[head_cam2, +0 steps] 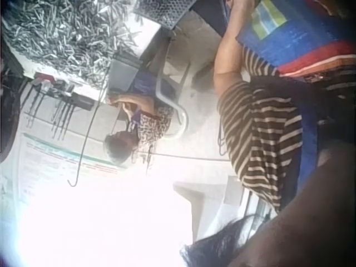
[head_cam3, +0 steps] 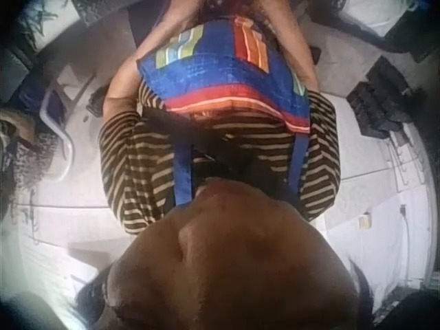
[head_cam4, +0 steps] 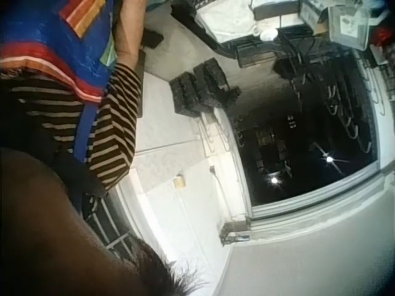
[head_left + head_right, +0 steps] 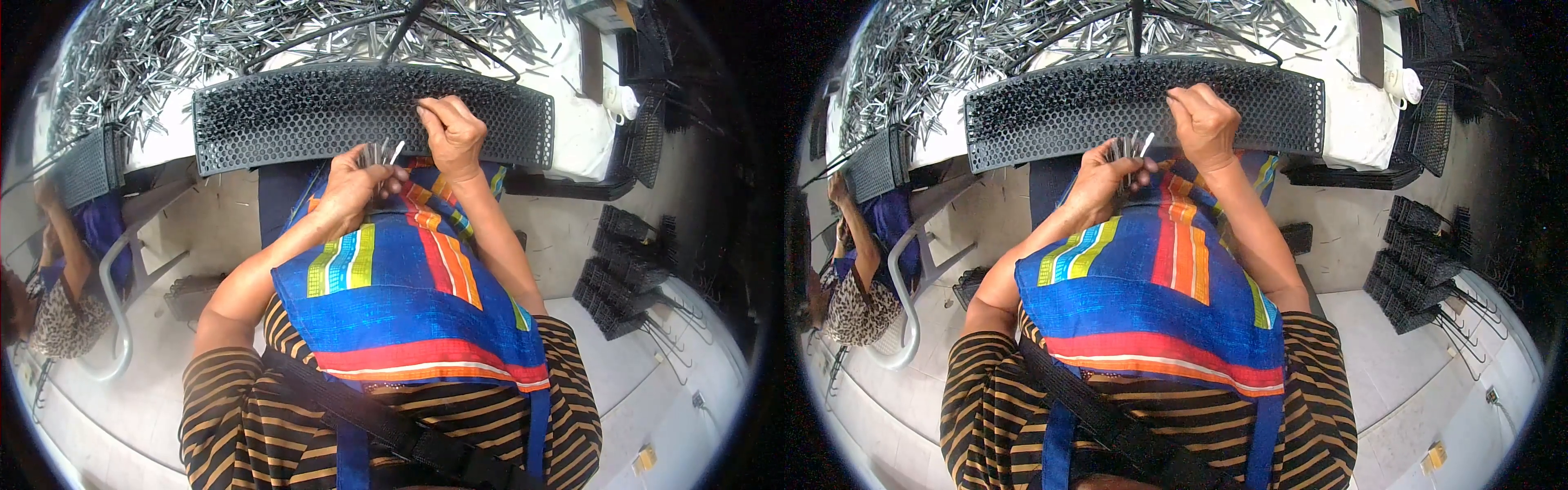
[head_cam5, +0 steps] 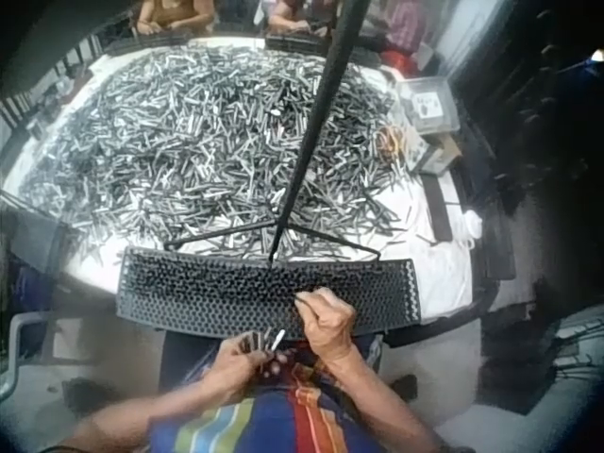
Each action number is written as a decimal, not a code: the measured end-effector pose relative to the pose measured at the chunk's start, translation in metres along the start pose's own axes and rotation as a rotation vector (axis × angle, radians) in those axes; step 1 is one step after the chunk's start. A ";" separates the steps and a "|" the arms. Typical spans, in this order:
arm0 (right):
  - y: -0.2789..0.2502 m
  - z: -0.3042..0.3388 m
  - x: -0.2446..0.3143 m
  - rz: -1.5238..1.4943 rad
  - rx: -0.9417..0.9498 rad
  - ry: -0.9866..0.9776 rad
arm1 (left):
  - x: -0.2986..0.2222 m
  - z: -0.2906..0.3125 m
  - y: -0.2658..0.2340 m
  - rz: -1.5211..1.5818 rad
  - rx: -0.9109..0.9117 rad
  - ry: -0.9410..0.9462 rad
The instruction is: The person picks up metal strips from a pile and inserts them into the holes of a perforated plate by hand.
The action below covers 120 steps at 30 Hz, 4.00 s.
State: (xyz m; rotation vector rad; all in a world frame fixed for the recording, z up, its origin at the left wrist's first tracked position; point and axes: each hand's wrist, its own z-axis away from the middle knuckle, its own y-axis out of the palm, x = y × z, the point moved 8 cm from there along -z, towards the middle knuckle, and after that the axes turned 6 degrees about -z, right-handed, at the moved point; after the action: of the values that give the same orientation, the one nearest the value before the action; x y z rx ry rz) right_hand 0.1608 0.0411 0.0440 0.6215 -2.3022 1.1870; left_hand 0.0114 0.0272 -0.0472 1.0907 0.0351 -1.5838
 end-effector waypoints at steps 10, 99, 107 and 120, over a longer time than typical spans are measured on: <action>0.018 0.042 -0.039 -0.930 0.002 0.825 | -0.006 -0.016 0.015 0.111 -0.072 -0.014; -0.026 0.002 -0.035 -0.126 -0.022 0.182 | 0.001 -0.030 0.039 0.131 -0.061 -0.161; -0.007 0.044 -0.053 -0.947 0.030 0.910 | -0.005 -0.029 0.058 0.202 -0.010 -0.184; -0.042 0.012 -0.062 -0.313 -0.252 0.350 | 0.004 -0.035 0.050 0.033 -0.098 -0.131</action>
State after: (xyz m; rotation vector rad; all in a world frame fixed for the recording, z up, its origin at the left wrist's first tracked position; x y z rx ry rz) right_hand 0.2317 0.0200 0.0270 0.5986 -1.9318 0.7747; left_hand 0.0722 0.0261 -0.0438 0.9058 0.0066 -1.6044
